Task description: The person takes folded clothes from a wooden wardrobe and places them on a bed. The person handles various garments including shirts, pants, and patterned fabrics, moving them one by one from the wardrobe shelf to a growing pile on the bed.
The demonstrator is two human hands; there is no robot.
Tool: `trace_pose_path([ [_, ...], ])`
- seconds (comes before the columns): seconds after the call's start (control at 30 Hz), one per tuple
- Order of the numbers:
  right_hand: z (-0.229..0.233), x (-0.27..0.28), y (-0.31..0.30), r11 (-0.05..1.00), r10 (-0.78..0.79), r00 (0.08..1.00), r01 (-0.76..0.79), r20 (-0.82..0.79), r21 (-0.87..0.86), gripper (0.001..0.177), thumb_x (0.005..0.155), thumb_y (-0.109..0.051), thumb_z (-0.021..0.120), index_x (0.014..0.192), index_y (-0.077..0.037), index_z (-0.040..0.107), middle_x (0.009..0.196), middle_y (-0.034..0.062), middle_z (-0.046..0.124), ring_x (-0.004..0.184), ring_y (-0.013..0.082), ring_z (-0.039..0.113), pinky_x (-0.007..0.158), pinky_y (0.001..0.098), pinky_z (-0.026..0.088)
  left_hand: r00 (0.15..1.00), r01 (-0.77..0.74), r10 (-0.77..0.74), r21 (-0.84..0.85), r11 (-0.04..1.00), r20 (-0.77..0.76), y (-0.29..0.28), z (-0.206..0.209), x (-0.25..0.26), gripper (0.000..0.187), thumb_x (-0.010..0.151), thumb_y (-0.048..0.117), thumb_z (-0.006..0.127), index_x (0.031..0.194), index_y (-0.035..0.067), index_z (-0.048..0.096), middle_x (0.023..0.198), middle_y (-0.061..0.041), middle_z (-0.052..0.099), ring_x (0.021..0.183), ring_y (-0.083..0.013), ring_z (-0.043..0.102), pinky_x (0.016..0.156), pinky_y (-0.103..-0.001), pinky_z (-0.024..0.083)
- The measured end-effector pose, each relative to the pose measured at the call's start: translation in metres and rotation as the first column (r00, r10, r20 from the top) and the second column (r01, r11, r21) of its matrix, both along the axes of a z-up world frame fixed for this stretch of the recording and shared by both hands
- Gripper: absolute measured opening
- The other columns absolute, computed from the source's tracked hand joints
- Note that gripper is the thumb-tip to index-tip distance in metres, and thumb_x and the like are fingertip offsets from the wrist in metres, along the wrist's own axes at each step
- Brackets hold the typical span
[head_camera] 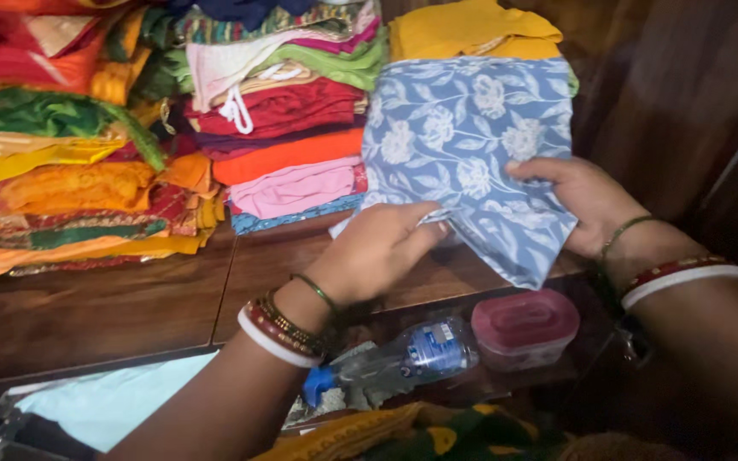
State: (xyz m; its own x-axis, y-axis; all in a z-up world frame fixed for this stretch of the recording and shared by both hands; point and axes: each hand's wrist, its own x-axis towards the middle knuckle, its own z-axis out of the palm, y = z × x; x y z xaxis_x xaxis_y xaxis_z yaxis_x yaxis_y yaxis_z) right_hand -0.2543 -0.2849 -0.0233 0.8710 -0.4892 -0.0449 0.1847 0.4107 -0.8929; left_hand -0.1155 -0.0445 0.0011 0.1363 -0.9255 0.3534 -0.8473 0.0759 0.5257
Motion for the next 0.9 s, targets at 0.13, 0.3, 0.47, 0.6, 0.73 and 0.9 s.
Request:
trace_pose_path([
  [0.13, -0.004, 0.001, -0.009, 0.99, -0.082, 0.975, 0.056, -0.206, -0.129, 0.033, 0.082, -0.005, 0.068, 0.113, 0.008, 0.068, 0.096, 0.0176, 0.075, 0.082, 0.028, 0.074, 0.076, 0.0405, 0.061, 0.991, 0.123, -0.12, 0.057, 0.991, -0.063, -0.006, 0.014, -0.011, 0.039, 0.101, 0.04, 0.052, 0.109, 0.005, 0.069, 0.087, -0.019, 0.072, 0.081, -0.03, 0.069, 0.075, -0.039, 0.054],
  [0.3, -0.013, 0.001, -0.008, 0.943, -0.08, 0.987, 0.029, -0.141, -0.331, 0.029, 0.082, -0.004, 0.067, 0.109, 0.007, 0.07, 0.094, 0.0142, 0.076, 0.08, 0.0239, 0.073, 0.074, 0.0367, 0.06, 0.953, 0.197, -0.104, 0.326, 0.924, -0.283, -0.035, 0.031, 0.008, 0.047, 0.105, 0.055, 0.046, 0.121, 0.019, 0.072, 0.096, 0.002, 0.077, 0.084, -0.0108, 0.069, 0.073, -0.029, 0.057],
  [0.47, -0.007, 0.001, -0.002, 0.929, -0.152, 0.976, 0.087, -0.157, -0.358, 0.031, 0.08, -0.009, 0.064, 0.106, 0.005, 0.072, 0.092, 0.0123, 0.075, 0.076, 0.0218, 0.072, 0.074, 0.0354, 0.059, 0.95, 0.129, -0.186, -0.226, 0.966, -0.252, -0.113, 0.049, 0.054, 0.033, 0.103, 0.035, 0.061, 0.105, 0.005, 0.074, 0.101, -0.009, 0.078, 0.093, -0.0189, 0.073, 0.081, -0.029, 0.059],
  [0.6, -0.003, -0.008, -0.006, 0.992, -0.082, 0.982, 0.065, -0.17, -0.107, 0.032, 0.075, -0.013, 0.062, 0.103, 0.002, 0.073, 0.087, 0.0121, 0.073, 0.071, 0.0242, 0.071, 0.072, 0.0377, 0.059, 0.982, -0.017, 0.117, -0.552, 0.834, 0.147, -0.182, 0.063, 0.096, 0.033, 0.09, 0.026, 0.076, 0.116, 0.006, 0.069, 0.111, -0.011, 0.077, 0.106, -0.0249, 0.076, 0.092, -0.035, 0.058],
  [0.73, -0.002, -0.002, -0.006, 0.961, -0.157, 0.974, 0.111, -0.166, -0.255, 0.031, 0.075, -0.012, 0.063, 0.099, 0.005, 0.073, 0.085, 0.0134, 0.074, 0.07, 0.0242, 0.07, 0.071, 0.0348, 0.058, 0.91, -0.076, 0.208, -0.35, 0.934, 0.358, -0.228, 0.061, 0.11, 0.068, 0.073, 0.03, 0.085, 0.131, 0.005, 0.059, 0.122, -0.021, 0.067, 0.111, -0.0387, 0.065, 0.092, -0.043, 0.051],
  [0.9, -0.003, -0.004, -0.006, 0.946, -0.18, 0.969, 0.122, -0.172, -0.302, 0.029, 0.077, -0.012, 0.064, 0.096, 0.007, 0.073, 0.082, 0.014, 0.073, 0.069, 0.0234, 0.069, 0.069, 0.0334, 0.057, 0.901, -0.258, 0.244, -0.009, 0.966, 0.358, -0.263, 0.065, 0.137, 0.072, 0.078, 0.044, 0.083, 0.134, 0.006, 0.056, 0.122, -0.019, 0.069, 0.113, -0.0338, 0.065, 0.1, -0.041, 0.05],
])
